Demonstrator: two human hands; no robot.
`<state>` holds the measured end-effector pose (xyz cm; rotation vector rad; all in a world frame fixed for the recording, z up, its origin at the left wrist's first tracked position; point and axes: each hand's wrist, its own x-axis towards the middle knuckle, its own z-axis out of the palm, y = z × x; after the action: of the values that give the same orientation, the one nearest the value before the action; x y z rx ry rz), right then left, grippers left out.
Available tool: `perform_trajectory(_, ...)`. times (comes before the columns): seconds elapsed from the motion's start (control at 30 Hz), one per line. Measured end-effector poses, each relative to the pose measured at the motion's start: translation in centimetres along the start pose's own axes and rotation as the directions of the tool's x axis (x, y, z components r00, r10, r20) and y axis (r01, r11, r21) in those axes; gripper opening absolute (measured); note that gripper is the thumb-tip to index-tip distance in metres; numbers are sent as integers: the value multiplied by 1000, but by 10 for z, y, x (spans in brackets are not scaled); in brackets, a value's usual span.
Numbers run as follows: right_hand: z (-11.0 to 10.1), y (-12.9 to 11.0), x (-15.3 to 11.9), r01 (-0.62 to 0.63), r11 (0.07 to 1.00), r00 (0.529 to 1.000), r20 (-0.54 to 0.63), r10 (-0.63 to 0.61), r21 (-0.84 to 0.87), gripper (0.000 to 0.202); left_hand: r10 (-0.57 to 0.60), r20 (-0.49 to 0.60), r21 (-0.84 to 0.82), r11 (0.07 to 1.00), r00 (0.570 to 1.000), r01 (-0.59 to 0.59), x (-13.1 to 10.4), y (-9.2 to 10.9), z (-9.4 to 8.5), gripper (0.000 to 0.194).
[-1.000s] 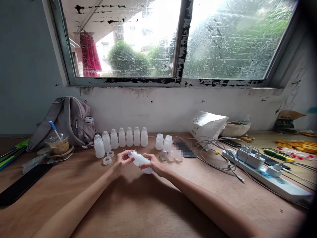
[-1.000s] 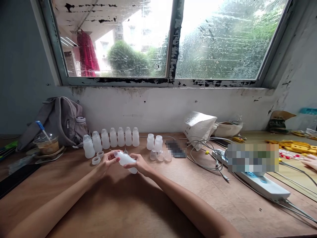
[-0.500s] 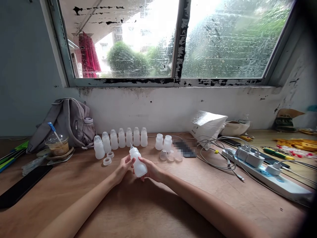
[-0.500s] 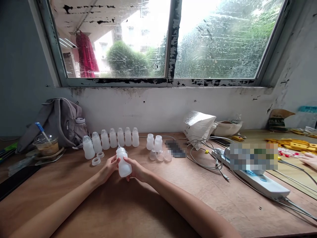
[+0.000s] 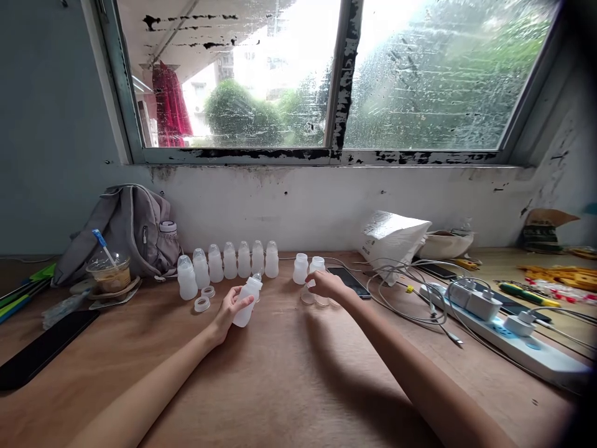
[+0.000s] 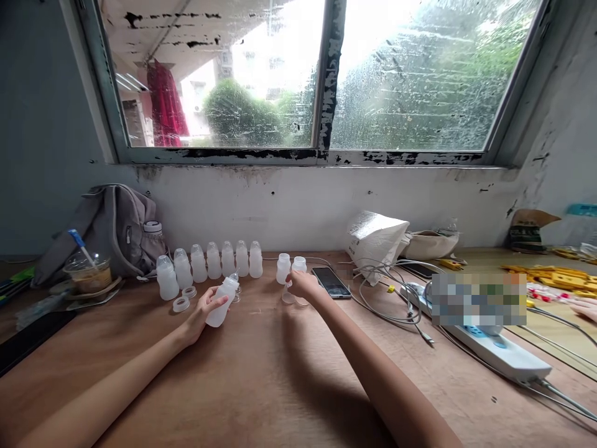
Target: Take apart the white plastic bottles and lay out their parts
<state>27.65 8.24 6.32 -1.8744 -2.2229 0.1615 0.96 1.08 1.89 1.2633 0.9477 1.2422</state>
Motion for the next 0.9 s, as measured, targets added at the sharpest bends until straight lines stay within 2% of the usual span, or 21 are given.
perform_trajectory(0.23,-2,-5,2,42,990,999,-27,-38,135,19,-25,136,134,991,990,7,1,1,-4,35)
perform_trajectory(0.3,-7,-9,1,93,962,996,-16,-92,255,26,-29,151,173,985,988,2,0,2,-4,37)
perform_trajectory(0.37,-11,-13,-2,139,861,985,24,-173,489,33,-43,160,206,979,986,9,0,2,-4,40)
perform_trajectory(0.47,-12,-19,-8,121,624,956,79,-282,772,36,-56,185,240,971,981,10,0,3,-4,41)
perform_trajectory(0.57,-8,-24,-12,69,558,936,140,-323,827,35,-48,201,254,967,978,-4,0,2,-4,40)
perform_trajectory(0.7,-2,-29,-14,11,541,909,217,-356,841,35,-44,207,257,966,977,-11,1,1,-5,41)
perform_trajectory(0.9,4,-33,-16,15,518,877,238,-418,855,35,-41,220,251,968,975,-16,-1,2,-3,41)
